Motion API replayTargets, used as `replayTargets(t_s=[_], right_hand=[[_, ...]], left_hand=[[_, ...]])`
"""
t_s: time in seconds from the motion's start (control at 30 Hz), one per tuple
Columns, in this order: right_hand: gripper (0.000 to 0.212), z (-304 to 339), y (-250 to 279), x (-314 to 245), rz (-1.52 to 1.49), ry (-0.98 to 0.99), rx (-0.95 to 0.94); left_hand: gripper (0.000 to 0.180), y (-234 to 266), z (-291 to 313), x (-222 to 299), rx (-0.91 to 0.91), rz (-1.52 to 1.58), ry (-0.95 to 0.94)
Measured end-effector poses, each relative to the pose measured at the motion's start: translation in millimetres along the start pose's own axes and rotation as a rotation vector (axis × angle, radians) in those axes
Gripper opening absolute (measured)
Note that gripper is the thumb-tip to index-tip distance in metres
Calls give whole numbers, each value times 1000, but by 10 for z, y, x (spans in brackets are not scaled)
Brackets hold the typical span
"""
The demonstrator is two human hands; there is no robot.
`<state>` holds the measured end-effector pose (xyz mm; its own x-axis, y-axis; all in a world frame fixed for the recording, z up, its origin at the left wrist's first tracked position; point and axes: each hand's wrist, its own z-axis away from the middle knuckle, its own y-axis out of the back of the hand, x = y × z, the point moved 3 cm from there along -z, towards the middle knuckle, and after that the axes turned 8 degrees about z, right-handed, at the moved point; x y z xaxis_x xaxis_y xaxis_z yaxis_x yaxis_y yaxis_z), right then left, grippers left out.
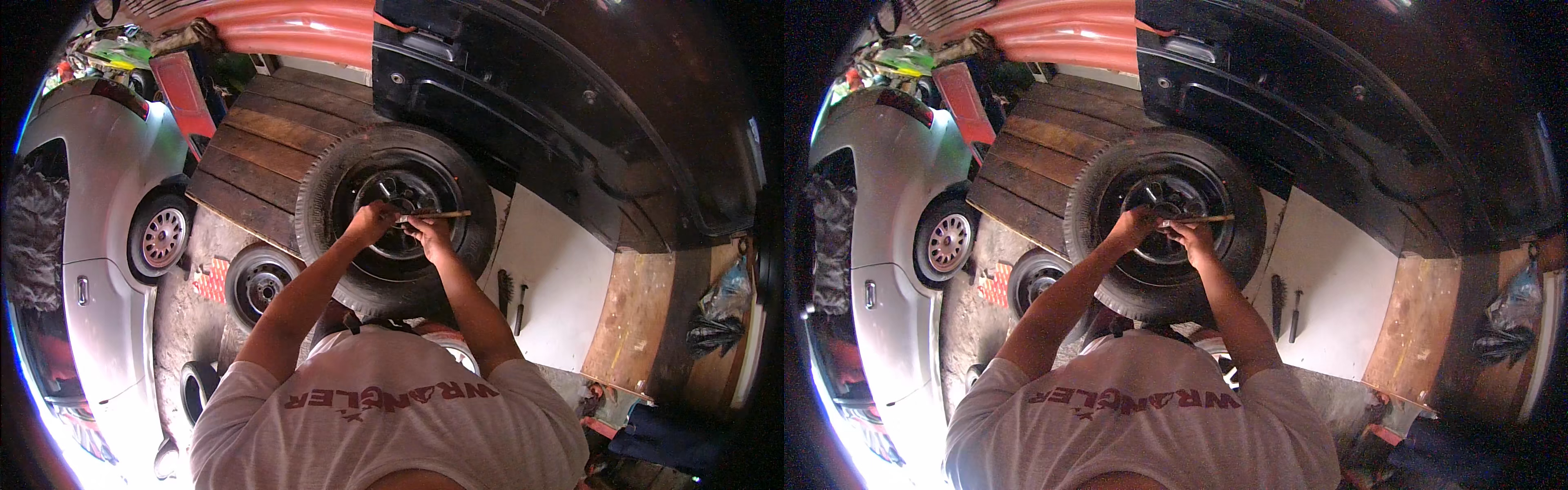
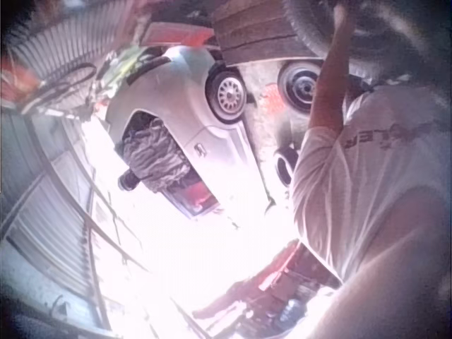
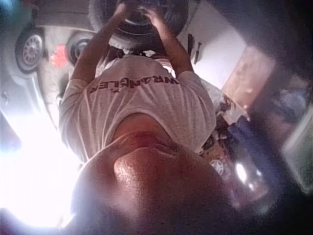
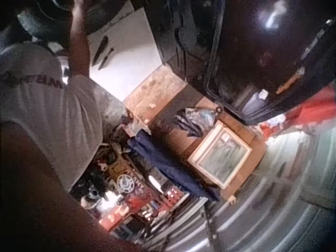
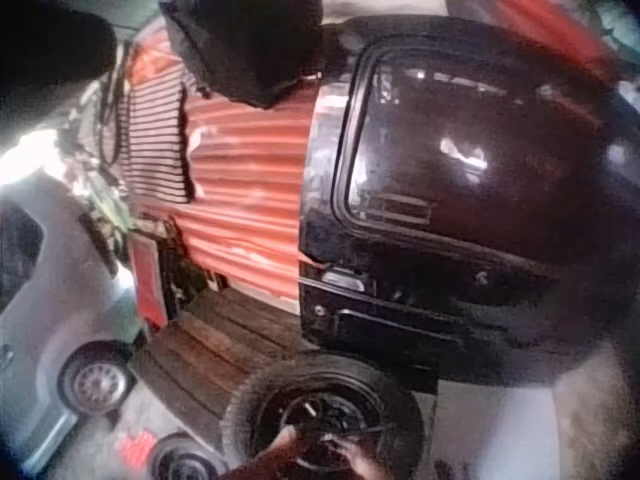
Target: The person uses a small brush to scrub the inner rim of a car tire resting on a wooden platform. The person repeatedly rotates the tire and scrubs different sections of the rim surface.
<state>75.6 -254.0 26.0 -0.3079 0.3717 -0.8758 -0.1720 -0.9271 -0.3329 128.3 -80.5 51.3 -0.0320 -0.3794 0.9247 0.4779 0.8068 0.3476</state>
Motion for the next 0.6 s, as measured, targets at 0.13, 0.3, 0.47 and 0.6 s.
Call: replayTargets(t_s=[0.13,0.3,0.47,0.6], right_hand=[[16,-140,101,-154,-18,102,133],[18,-453,512,-210,141,228,222],[9,-558,353,-420,916,410,273],[11,-577,229,-452,1273,514,231]], left_hand=[[47,480,94,-304,268,-220,-96],[57,870,232,-543,435,-437,-142],[68,801,309,-585,406,-532,-88],[68,793,279,-604,413,-510,-105]])
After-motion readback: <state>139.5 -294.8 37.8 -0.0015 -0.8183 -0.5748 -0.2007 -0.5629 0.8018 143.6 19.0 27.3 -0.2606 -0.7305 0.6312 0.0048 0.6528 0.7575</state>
